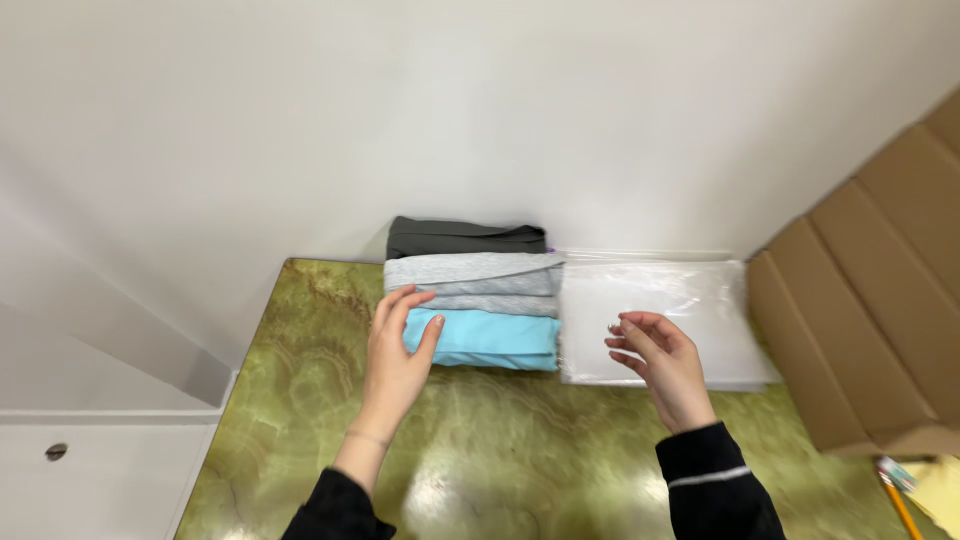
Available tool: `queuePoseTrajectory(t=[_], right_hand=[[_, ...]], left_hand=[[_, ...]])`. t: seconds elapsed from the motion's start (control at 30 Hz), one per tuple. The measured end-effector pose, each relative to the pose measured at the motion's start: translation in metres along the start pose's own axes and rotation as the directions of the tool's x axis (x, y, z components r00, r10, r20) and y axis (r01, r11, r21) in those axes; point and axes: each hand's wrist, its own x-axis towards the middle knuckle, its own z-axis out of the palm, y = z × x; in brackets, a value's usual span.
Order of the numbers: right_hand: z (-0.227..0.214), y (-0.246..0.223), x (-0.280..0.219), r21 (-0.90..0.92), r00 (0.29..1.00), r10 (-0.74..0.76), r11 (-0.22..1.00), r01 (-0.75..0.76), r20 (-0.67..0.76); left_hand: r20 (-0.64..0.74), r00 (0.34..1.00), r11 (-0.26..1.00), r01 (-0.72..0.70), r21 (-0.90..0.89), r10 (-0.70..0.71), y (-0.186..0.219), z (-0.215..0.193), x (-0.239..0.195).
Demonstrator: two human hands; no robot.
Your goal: The person takes various garments, including t-shirts and pants, from a clothing rack and folds them on a table. They smooth out each item before folding it into a compact shape and stacking it with other folded clothes.
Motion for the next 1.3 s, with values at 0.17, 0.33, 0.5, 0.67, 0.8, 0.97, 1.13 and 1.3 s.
queuePoseTrajectory(t=[0.17, 0.33, 0.5, 0.67, 0.8, 0.97, 1.13, 1.3], right_hand=[[-0.064, -0.03, -0.076, 0.124, 0.996, -0.074, 0.99, 0.067, 0.051], [-0.118, -0.048, -0.147, 0.214, 0.984, -0.159, 0.967, 0.139, 0.076], [-0.143, -0.047, -0.213, 0.445, 0.953, -0.282, 0.872, 0.205, 0.113], [-0.167, -0.043, -0.276, 0.451, 0.95, -0.288, 0.868, 0.207, 0.118], [-0.201, -0.037, -0.329, 0.499, 0.947, -0.318, 0.826, 0.261, 0.031], [-0.242, -0.024, -0.4, 0.476, 0.947, -0.313, 0.824, 0.307, -0.069], [-0.296, 0.004, -0.481, 0.427, 0.954, -0.249, 0.853, 0.299, -0.169], [-0.363, -0.004, -0.537, 0.388, 0.932, -0.225, 0.862, 0.327, -0.286]], left_hand=[[-0.026, 0.979, 0.913, 0.18, -0.366, -0.203, 0.049, -0.006, -0.072], [0.046, 0.948, 0.788, 0.289, -0.543, -0.315, 0.117, -0.034, -0.162], [0.072, 0.904, 0.656, 0.359, -0.663, -0.422, 0.12, -0.024, -0.234], [0.21, 0.905, 0.655, 0.415, -0.631, -0.37, 0.157, -0.024, -0.29], [0.255, 0.908, 0.666, 0.417, -0.618, -0.332, 0.153, -0.028, -0.329], [0.316, 0.889, 0.697, 0.457, -0.553, -0.333, 0.165, -0.046, -0.386], [0.385, 0.841, 0.67, 0.538, -0.512, -0.381, 0.18, -0.052, -0.46], [0.451, 0.821, 0.712, 0.546, -0.441, -0.35, 0.219, -0.027, -0.497]])
